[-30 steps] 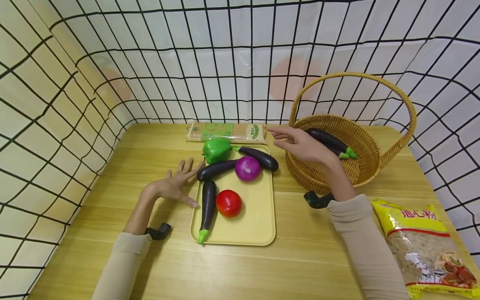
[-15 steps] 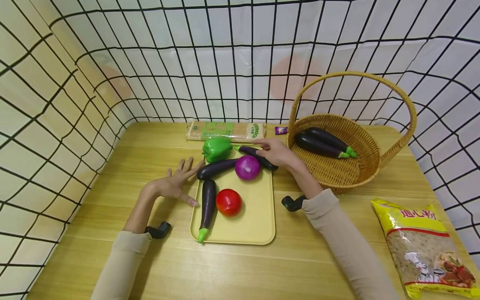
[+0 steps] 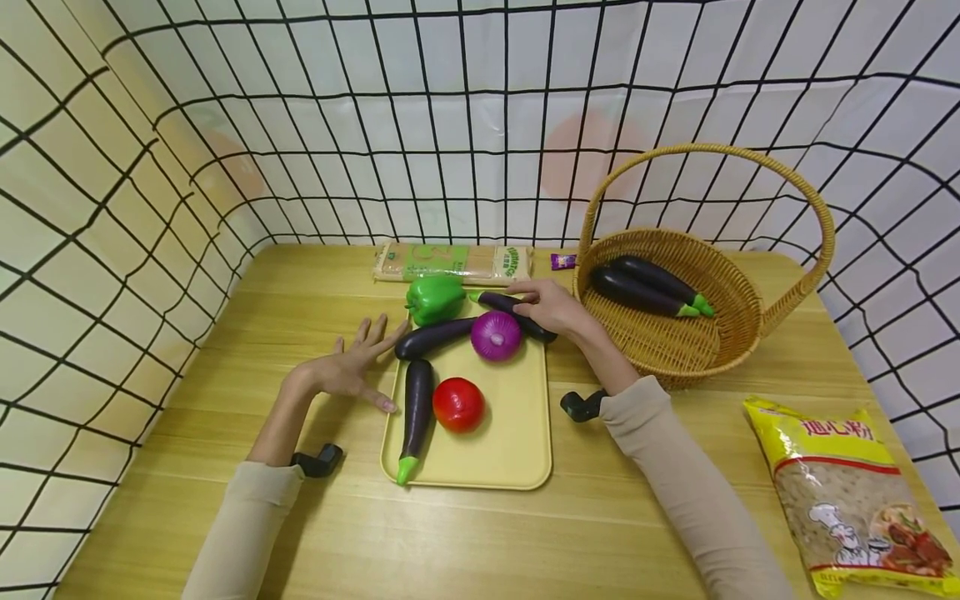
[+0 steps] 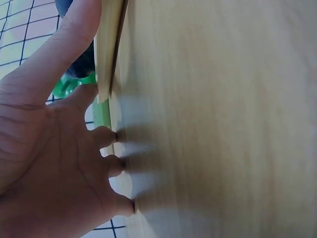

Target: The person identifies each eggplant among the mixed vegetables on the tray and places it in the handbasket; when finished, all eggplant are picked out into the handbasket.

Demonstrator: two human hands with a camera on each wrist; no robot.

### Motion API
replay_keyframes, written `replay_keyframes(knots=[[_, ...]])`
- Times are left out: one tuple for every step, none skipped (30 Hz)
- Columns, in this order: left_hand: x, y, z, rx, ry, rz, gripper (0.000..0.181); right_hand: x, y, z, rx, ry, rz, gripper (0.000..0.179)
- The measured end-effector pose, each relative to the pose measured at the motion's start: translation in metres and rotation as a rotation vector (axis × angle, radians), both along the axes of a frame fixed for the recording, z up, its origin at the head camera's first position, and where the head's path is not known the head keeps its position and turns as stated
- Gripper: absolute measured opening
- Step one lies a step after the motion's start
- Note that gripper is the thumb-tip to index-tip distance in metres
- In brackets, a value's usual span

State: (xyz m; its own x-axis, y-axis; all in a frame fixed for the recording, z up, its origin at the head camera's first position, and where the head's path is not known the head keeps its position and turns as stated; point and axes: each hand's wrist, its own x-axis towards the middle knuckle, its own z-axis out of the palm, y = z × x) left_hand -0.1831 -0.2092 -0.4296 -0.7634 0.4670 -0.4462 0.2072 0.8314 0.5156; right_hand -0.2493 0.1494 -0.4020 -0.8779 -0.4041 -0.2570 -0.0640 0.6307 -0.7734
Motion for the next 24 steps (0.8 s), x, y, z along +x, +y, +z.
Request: replay_keyframes(knots=[[-0.0001, -0.0002, -0.0001, 0.000, 0.001, 0.001, 0.134, -0.0004, -0.0001, -0.0004, 0.005, -0.002, -0.003, 0.044], [-0.0002, -0.0002, 0.0002, 0.001, 0.003, -0.001, 0.133, -0.0006, -0.0003, -0.0004, 0.014, 0.000, -0.004, 0.044], [-0.0002, -0.0004, 0.0003, 0.001, 0.004, -0.001, 0.133, -0.0008, -0.0005, -0.0005, 0.021, 0.003, -0.003, 0.043], [0.0000, -0.0005, 0.0004, 0.001, 0.005, 0.000, 0.133, -0.0008, -0.0010, -0.0004, 0.030, 0.006, -0.003, 0.043], [0.0001, -0.0005, 0.0006, 0.001, 0.006, 0.000, 0.133, -0.0012, -0.0014, -0.0008, 0.034, 0.007, -0.005, 0.042], [0.0002, -0.0006, 0.0007, 0.002, 0.007, 0.000, 0.133, -0.0016, -0.0017, -0.0012, 0.036, 0.007, -0.005, 0.042], [0.0005, -0.0006, 0.0009, 0.000, 0.007, -0.001, 0.132, -0.0019, -0.0021, -0.0015, 0.040, 0.009, -0.005, 0.042], [0.0007, -0.0007, 0.0010, -0.001, 0.007, 0.001, 0.132, -0.0022, -0.0023, -0.0017, 0.043, 0.011, -0.004, 0.042], [0.0008, -0.0008, 0.0010, -0.001, 0.006, 0.002, 0.132, -0.0023, -0.0025, -0.0018, 0.046, 0.013, -0.003, 0.042], [0.0008, -0.0008, 0.0010, 0.000, 0.006, 0.003, 0.132, -0.0027, -0.0027, -0.0020, 0.046, 0.014, -0.004, 0.042], [0.0008, -0.0009, 0.0009, 0.001, 0.006, 0.005, 0.132, -0.0031, -0.0028, -0.0021, 0.047, 0.013, -0.005, 0.042], [0.0007, -0.0011, 0.0007, 0.001, 0.006, 0.006, 0.133, -0.0031, -0.0028, -0.0018, 0.049, 0.014, -0.004, 0.042], [0.0006, -0.0013, 0.0006, 0.000, 0.005, 0.007, 0.133, -0.0031, -0.0029, -0.0013, 0.052, 0.016, -0.003, 0.042], [0.0004, -0.0014, 0.0003, -0.001, 0.005, 0.006, 0.133, -0.0031, -0.0030, -0.0009, 0.055, 0.016, -0.004, 0.042], [0.0002, -0.0013, 0.0000, 0.000, 0.005, 0.006, 0.133, -0.0031, -0.0031, -0.0005, 0.055, 0.015, -0.005, 0.042], [0.0000, -0.0012, -0.0001, 0.001, 0.004, 0.006, 0.133, -0.0031, -0.0031, -0.0003, 0.057, 0.014, -0.007, 0.042], [-0.0002, -0.0011, -0.0001, 0.002, 0.005, 0.005, 0.133, -0.0032, -0.0031, -0.0001, 0.058, 0.014, -0.008, 0.042], [-0.0003, -0.0008, -0.0002, 0.000, 0.005, 0.003, 0.133, -0.0031, -0.0030, 0.0000, 0.057, 0.014, -0.009, 0.042], [-0.0003, -0.0005, 0.0001, 0.001, 0.005, 0.001, 0.133, -0.0031, -0.0028, 0.0000, 0.056, 0.013, -0.009, 0.042], [-0.0002, 0.0000, 0.0003, 0.002, 0.005, 0.000, 0.133, -0.0031, -0.0026, 0.0000, 0.051, 0.015, -0.010, 0.042], [-0.0001, 0.0003, 0.0008, 0.003, 0.004, 0.000, 0.133, -0.0031, -0.0022, 0.0000, 0.045, 0.019, -0.010, 0.042], [0.0000, 0.0007, 0.0013, 0.002, 0.004, -0.001, 0.133, -0.0031, -0.0018, 0.0003, 0.038, 0.025, -0.010, 0.042], [0.0002, 0.0010, 0.0016, 0.001, 0.004, -0.002, 0.133, -0.0028, -0.0014, 0.0011, 0.033, 0.034, -0.009, 0.042], [0.0003, 0.0012, 0.0017, 0.000, 0.004, -0.003, 0.133, -0.0028, -0.0009, 0.0021, 0.031, 0.043, -0.011, 0.043]])
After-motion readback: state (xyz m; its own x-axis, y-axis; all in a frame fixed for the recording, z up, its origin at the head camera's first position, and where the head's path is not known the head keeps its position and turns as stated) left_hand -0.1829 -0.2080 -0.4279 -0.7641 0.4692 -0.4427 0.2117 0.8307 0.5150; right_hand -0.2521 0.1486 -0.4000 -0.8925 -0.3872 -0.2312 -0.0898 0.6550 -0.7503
